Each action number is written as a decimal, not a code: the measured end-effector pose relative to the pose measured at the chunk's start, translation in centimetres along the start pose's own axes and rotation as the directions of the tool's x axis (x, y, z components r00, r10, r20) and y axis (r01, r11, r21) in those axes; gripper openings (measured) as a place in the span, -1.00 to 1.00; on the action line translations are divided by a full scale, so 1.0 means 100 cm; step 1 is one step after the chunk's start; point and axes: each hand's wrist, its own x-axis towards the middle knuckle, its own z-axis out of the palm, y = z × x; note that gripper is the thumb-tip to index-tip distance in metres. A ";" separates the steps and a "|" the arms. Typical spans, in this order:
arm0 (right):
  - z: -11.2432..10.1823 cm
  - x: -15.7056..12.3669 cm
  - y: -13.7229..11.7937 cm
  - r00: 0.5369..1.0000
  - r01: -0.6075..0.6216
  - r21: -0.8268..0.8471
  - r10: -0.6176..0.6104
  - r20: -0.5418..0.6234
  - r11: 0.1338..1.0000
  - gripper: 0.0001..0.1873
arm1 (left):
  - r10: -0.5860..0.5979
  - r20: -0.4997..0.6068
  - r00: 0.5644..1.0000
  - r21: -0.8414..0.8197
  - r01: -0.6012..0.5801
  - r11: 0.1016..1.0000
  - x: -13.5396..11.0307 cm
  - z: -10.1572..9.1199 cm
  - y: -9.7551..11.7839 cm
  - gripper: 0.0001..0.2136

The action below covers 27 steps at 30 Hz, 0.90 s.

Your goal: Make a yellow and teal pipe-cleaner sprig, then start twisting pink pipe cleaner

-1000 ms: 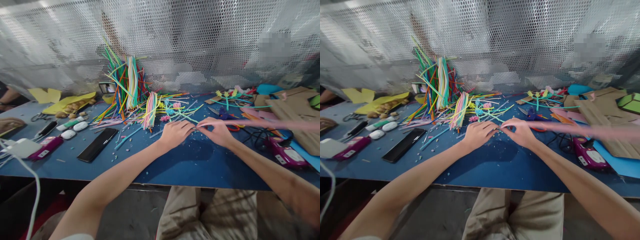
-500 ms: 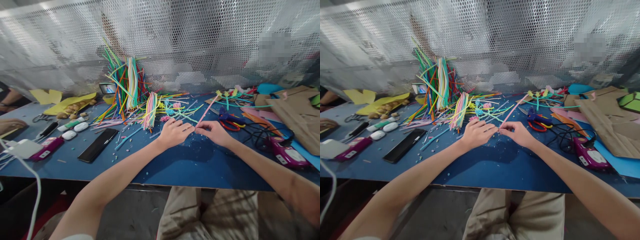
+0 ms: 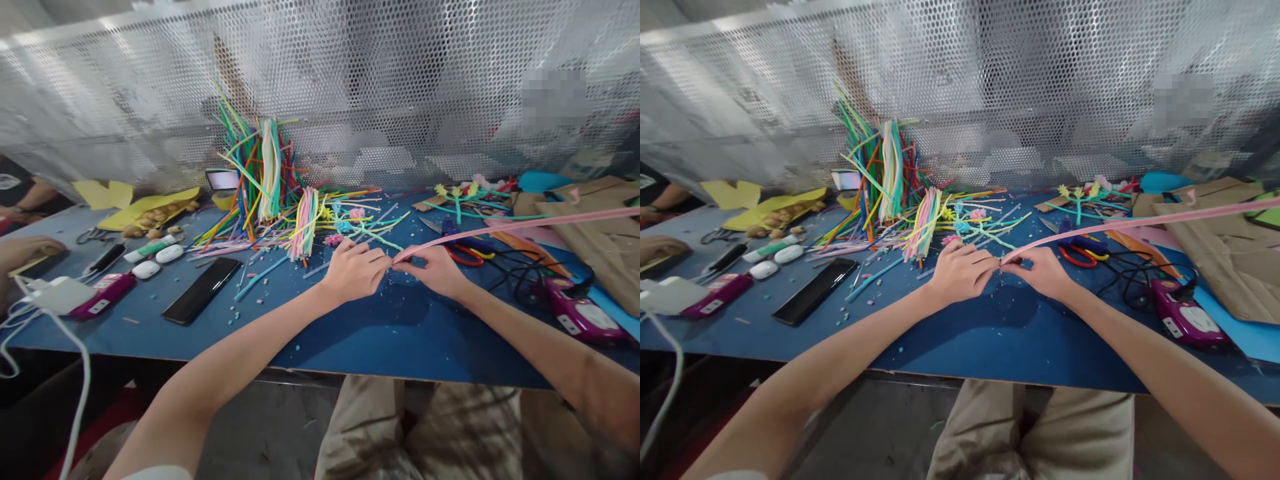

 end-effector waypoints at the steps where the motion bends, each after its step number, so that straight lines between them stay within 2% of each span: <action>1: 0.000 0.000 0.000 1.000 0.029 -0.021 -0.030 -0.007 0.999 -0.81 | -0.009 0.002 1.000 -0.013 0.009 1.000 0.000 0.000 0.000 -0.77; 6: 0.000 -0.001 -0.002 0.973 0.229 -0.165 -0.226 0.037 0.959 -0.82 | -0.083 0.008 0.997 -0.085 0.083 0.993 -0.002 0.002 0.002 -0.78; 9: 0.001 0.000 -0.007 0.967 0.256 -0.184 -0.251 0.047 0.949 -0.81 | -0.131 0.021 0.991 -0.109 0.132 0.985 -0.003 0.005 0.002 -0.77; 13: 0.005 0.000 -0.013 0.992 0.120 -0.150 -0.124 -0.021 0.981 -0.79 | -0.126 0.010 0.992 -0.098 0.127 0.987 -0.003 0.008 -0.001 -0.76; 18: 0.009 0.003 -0.009 0.996 0.043 -0.127 -0.052 -0.068 0.991 -0.81 | -0.057 -0.001 0.998 -0.032 0.057 0.998 -0.003 0.012 -0.006 -0.76; 21: 0.009 0.004 -0.006 0.994 -0.050 -0.083 0.042 -0.099 0.995 -0.78 | -0.012 -0.019 1.000 0.020 0.013 1.000 -0.003 0.012 -0.008 -0.78; 24: 0.009 0.005 -0.005 0.982 -0.186 0.080 0.187 -0.001 0.979 -0.74 | 0.057 -0.035 0.998 0.081 -0.054 0.995 -0.002 0.010 -0.010 -0.79; 27: 0.007 0.004 -0.007 0.954 -0.299 0.265 0.278 0.115 0.917 -0.72 | 0.129 -0.041 0.991 0.101 -0.124 0.987 -0.002 0.007 -0.013 -0.78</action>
